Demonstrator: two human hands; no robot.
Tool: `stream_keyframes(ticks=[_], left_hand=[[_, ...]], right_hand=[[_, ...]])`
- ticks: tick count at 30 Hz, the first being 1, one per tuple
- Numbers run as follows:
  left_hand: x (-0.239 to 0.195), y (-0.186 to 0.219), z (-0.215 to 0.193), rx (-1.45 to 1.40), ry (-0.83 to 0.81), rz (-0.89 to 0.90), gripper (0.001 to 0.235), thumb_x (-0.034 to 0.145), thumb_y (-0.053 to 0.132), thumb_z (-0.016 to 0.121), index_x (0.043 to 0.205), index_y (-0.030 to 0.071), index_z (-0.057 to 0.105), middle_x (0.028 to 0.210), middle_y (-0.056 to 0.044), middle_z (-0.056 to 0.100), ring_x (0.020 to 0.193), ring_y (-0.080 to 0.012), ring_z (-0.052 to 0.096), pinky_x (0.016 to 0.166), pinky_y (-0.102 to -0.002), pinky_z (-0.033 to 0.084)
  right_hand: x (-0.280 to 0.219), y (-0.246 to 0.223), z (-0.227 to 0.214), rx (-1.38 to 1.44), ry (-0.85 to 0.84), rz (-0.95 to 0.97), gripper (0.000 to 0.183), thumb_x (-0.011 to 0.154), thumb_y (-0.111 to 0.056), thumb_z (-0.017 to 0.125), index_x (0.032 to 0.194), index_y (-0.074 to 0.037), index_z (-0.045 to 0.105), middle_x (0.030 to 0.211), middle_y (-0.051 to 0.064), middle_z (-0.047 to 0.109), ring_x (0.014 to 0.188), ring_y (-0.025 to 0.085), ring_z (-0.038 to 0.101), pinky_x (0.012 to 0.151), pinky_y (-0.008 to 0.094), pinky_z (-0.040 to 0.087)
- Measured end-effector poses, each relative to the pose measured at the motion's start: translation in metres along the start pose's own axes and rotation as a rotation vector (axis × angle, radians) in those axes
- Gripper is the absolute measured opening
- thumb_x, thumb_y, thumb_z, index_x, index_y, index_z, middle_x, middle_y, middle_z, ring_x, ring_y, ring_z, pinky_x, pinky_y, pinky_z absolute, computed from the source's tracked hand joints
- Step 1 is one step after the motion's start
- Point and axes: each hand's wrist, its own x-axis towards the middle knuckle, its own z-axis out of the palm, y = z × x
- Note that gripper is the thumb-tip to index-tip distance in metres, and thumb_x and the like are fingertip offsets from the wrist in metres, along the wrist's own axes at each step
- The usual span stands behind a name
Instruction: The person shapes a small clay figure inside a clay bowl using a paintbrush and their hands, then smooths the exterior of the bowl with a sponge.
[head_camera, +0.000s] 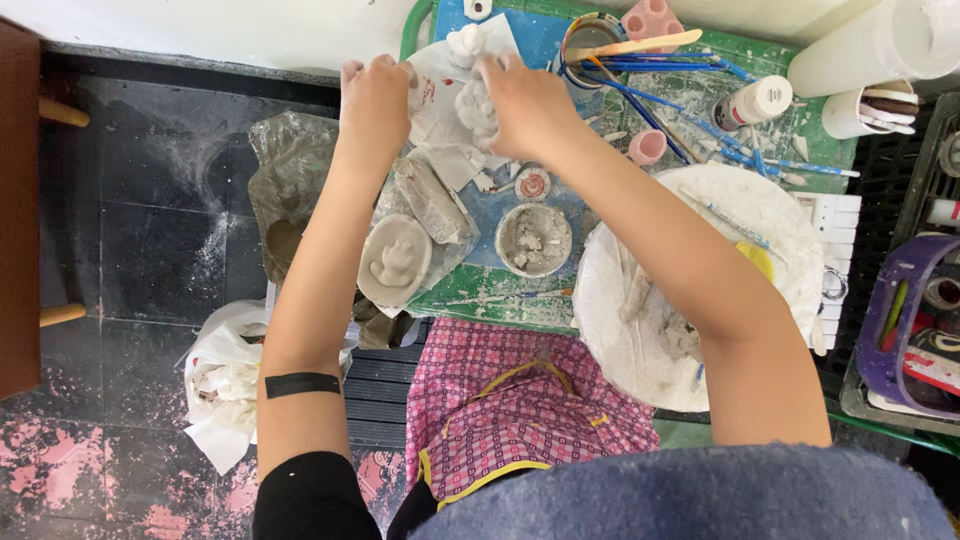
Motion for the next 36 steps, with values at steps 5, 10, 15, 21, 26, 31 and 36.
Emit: stream_keyframes(ticks=[5,10,15,21,26,31,36], left_hand=[[-0.002,-0.003,0.001,-0.067,0.058,0.041,0.032,0.076,-0.011,0.066,0.1,0.009,0.075,0.099,-0.014,0.069,0.094,-0.034,0.067,0.092,-0.041,0.046],[-0.001,0.002,-0.009,-0.056,0.043,0.026,0.033,0.075,-0.012,0.066,0.099,0.008,0.075,0.097,-0.014,0.069,0.091,-0.0328,0.068,0.093,-0.042,0.046],[-0.001,0.003,-0.009,-0.064,0.025,-0.005,0.034,0.075,-0.012,0.067,0.1,0.008,0.076,0.097,-0.014,0.069,0.087,-0.0321,0.068,0.093,-0.042,0.044],[-0.004,0.014,-0.016,0.125,0.055,0.022,0.017,0.079,0.007,0.077,0.096,0.009,0.076,0.117,-0.014,0.066,0.106,-0.0309,0.062,0.095,-0.047,0.044],[-0.008,0.06,-0.021,0.332,0.02,0.11,0.031,0.079,0.036,0.085,0.094,0.01,0.077,0.125,-0.01,0.063,0.12,-0.0287,0.053,0.103,-0.051,0.039],[-0.015,0.093,-0.031,0.401,-0.083,0.133,0.033,0.078,0.043,0.083,0.095,0.015,0.079,0.114,-0.009,0.065,0.122,-0.0312,0.053,0.106,-0.054,0.034],[-0.013,0.095,-0.022,0.233,-0.15,0.157,0.028,0.08,0.041,0.083,0.088,0.014,0.079,0.098,-0.009,0.07,0.116,-0.0317,0.058,0.099,-0.052,0.038]], right_hand=[[0.0,0.005,-0.003,-0.053,-0.02,0.005,0.09,0.061,-0.029,0.095,0.133,-0.003,0.05,0.117,0.023,0.06,0.086,0.04,0.069,0.072,0.049,0.056],[-0.006,0.003,0.008,-0.103,0.026,-0.034,0.087,0.055,-0.026,0.094,0.128,-0.002,0.053,0.114,0.018,0.061,0.102,0.038,0.066,0.076,0.048,0.056],[-0.008,0.017,0.015,-0.061,0.053,-0.057,0.072,0.067,-0.025,0.091,0.126,-0.007,0.055,0.119,0.015,0.062,0.106,0.037,0.064,0.081,0.047,0.055],[-0.014,0.025,-0.004,0.271,0.085,-0.19,0.061,0.077,-0.013,0.085,0.129,-0.011,0.052,0.117,0.016,0.062,0.106,0.038,0.063,0.083,0.048,0.051],[-0.034,0.032,-0.013,0.025,0.107,-0.053,0.028,0.088,-0.005,0.072,0.111,-0.011,0.058,0.105,0.014,0.063,0.094,0.036,0.067,0.073,0.049,0.052],[-0.054,0.038,0.002,-0.183,0.111,-0.034,0.031,0.081,0.002,0.068,0.11,-0.005,0.063,0.098,0.012,0.065,0.084,0.035,0.07,0.066,0.047,0.053],[-0.059,0.045,0.003,-0.208,0.142,-0.104,0.039,0.077,-0.001,0.069,0.116,-0.008,0.067,0.102,0.011,0.067,0.081,0.032,0.072,0.062,0.046,0.054]])
